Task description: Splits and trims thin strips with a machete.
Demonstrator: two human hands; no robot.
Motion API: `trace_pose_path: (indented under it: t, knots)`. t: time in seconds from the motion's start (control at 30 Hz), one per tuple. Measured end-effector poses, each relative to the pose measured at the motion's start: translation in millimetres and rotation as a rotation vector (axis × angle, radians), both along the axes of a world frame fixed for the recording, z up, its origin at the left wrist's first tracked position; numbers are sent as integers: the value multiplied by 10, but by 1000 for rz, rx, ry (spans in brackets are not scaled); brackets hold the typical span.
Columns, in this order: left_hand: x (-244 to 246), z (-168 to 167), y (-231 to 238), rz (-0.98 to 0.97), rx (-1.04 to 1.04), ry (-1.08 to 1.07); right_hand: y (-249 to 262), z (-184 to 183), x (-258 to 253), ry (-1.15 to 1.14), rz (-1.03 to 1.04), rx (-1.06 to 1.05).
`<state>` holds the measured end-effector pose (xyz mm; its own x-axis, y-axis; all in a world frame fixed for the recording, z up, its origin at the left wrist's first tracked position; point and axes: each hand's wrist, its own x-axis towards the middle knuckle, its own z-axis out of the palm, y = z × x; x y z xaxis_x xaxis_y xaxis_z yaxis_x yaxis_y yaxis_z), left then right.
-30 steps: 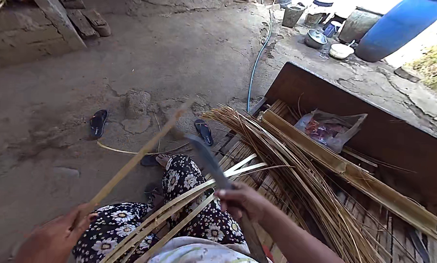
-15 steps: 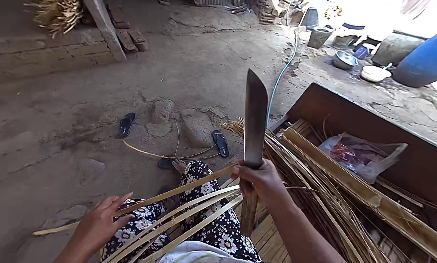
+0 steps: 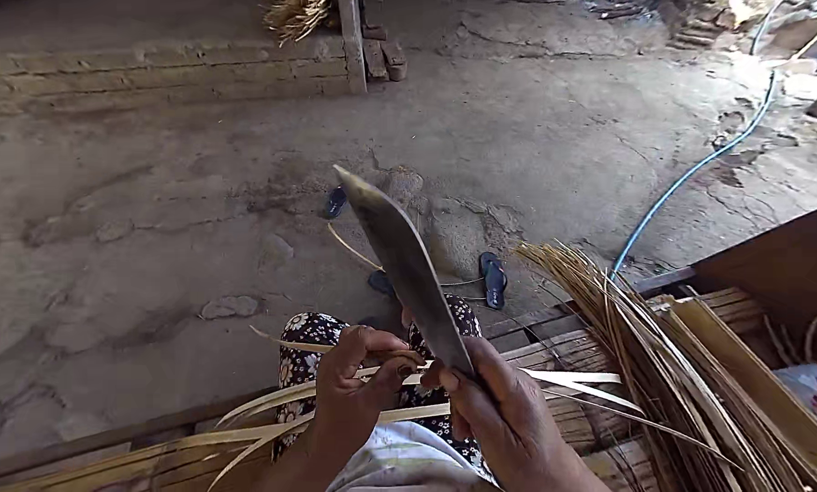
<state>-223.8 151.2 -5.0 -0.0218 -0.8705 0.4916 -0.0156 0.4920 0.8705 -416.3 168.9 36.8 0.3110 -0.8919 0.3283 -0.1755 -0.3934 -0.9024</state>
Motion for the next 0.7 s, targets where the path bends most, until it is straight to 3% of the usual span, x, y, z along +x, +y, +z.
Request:
trace_pose_path:
  t: [0.23,0.7]
  knots:
    - [-46,-13,16,7,20,19,72,49,47,120,-50,-132]
    - [-48,0,6,-15,9,16,87,111,27,192,-57,-130]
